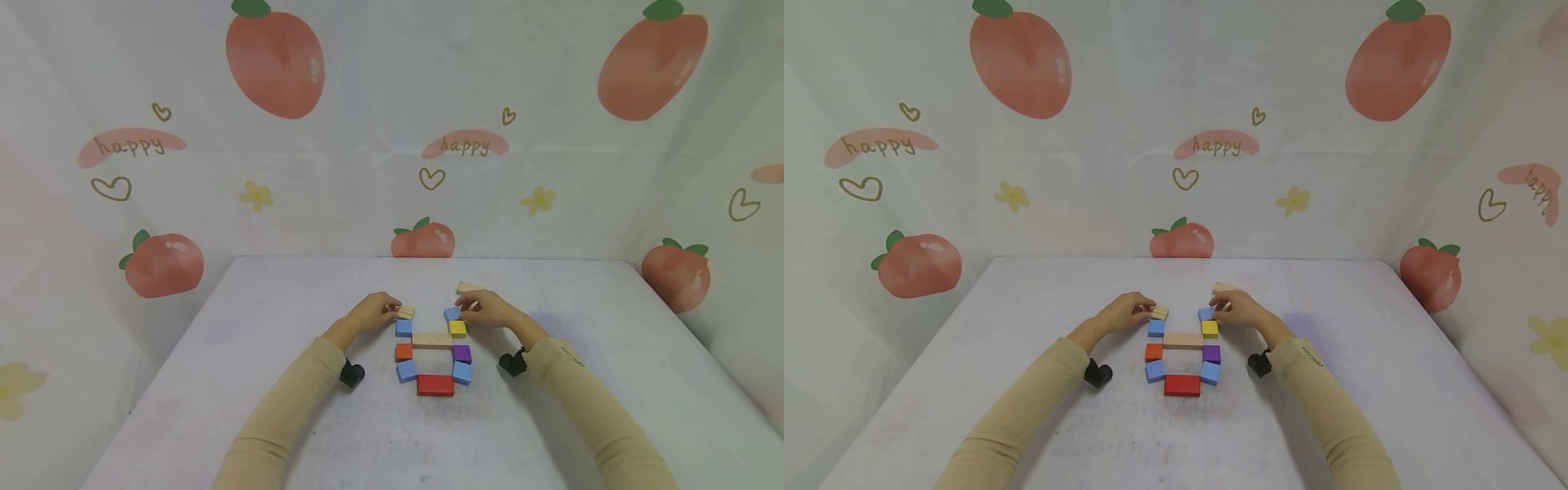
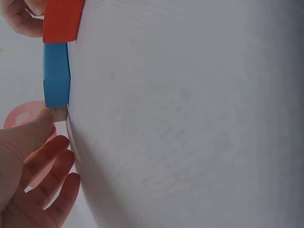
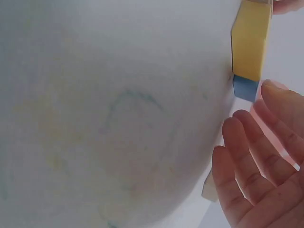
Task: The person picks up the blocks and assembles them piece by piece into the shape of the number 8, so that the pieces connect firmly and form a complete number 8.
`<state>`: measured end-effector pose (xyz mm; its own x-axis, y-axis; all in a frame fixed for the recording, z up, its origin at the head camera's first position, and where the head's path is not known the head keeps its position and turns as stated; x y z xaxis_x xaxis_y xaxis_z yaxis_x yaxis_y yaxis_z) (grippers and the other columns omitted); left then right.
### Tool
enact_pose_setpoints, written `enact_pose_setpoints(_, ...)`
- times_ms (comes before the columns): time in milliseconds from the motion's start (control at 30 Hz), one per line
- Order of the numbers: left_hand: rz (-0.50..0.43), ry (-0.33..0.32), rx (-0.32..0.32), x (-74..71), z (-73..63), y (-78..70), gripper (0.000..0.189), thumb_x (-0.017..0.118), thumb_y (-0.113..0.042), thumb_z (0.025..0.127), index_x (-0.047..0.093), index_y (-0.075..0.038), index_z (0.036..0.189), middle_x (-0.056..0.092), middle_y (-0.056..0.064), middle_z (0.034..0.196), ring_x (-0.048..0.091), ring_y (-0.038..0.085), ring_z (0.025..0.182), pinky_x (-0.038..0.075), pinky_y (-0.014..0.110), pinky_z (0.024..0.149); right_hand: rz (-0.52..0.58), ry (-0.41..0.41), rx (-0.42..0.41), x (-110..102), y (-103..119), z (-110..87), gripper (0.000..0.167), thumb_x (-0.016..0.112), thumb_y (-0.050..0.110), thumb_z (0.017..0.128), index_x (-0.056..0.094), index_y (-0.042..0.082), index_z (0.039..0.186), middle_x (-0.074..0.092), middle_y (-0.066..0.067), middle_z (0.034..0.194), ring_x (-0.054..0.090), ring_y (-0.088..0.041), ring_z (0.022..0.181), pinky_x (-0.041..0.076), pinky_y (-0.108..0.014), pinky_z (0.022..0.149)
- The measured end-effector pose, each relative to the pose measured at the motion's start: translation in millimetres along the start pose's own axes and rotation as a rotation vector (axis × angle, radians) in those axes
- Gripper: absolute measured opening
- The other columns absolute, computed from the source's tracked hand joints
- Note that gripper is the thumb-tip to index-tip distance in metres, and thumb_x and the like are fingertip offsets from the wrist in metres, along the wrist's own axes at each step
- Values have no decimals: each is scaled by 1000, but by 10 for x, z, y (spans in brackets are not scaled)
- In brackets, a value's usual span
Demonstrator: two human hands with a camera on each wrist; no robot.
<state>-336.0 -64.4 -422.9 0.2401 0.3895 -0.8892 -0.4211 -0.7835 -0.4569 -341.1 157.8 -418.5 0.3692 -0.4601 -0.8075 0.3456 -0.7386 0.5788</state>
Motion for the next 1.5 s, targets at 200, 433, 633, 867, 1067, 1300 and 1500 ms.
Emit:
enact_pose_setpoints(200,6,-28,34,-14,-12,-13,28,60,-12,90,64,-1,116,66,13,103,60,22,92,48,34,86,0,-36,5,-80,-38,-7,30,59,15,90,59,1,117,63,-16,108,59,-29,99,51,-42,87)
enact_pose_setpoints(433,-18,-24,8,-12,-21,-13,28,60,-12,90,63,-2,116,66,12,104,59,21,92,48,35,86,25,-129,33,-179,-94,-7,28,61,12,88,62,-2,112,64,-20,105,60,-33,97,51,-42,86)
enact_pose_setpoints(633,-22,-27,3,-19,-26,-13,28,60,-12,90,63,-2,116,66,12,105,59,22,94,48,35,87,47,-249,101,-284,-178,-25,27,64,11,86,63,-7,106,65,-24,101,62,-36,94,52,-40,79)
enact_pose_setpoints(867,-28,-24,4,-22,-34,-16,29,59,-13,90,63,-3,117,66,12,106,59,22,95,48,35,88,69,-275,246,-306,-311,-27,33,62,15,87,60,-6,112,61,-25,110,56,-35,100,49,-38,80)
enact_pose_setpoints(1067,-53,-24,-15,-19,-26,11,29,59,-14,91,63,-5,118,66,10,106,58,19,91,48,33,85,81,-280,321,-302,-384,-31,39,61,18,87,55,-5,119,56,-28,118,52,-38,106,46,-45,88)
enact_pose_setpoints(1300,-75,-26,-36,-9,-8,35,27,59,-14,91,64,-7,117,66,10,104,58,18,90,48,33,83,103,-268,369,-282,-454,-19,44,62,17,87,51,-4,124,52,-29,122,51,-39,108,45,-47,90)
enact_pose_setpoints(1500,-84,-18,-52,-7,-2,36,28,59,-14,91,64,-8,118,66,10,106,57,19,91,48,33,85,125,-238,409,-255,-502,26,46,62,18,88,49,-3,127,52,-28,123,52,-36,106,47,-44,89)
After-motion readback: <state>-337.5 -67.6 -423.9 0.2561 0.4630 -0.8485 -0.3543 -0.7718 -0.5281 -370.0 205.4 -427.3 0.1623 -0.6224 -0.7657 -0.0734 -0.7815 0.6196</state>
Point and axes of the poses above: each hand's wrist, its own z-axis towards the middle knuckle, its own x-axis out of the palm, y = z × x, the point moved 6 cm from there along z, towards the middle knuckle
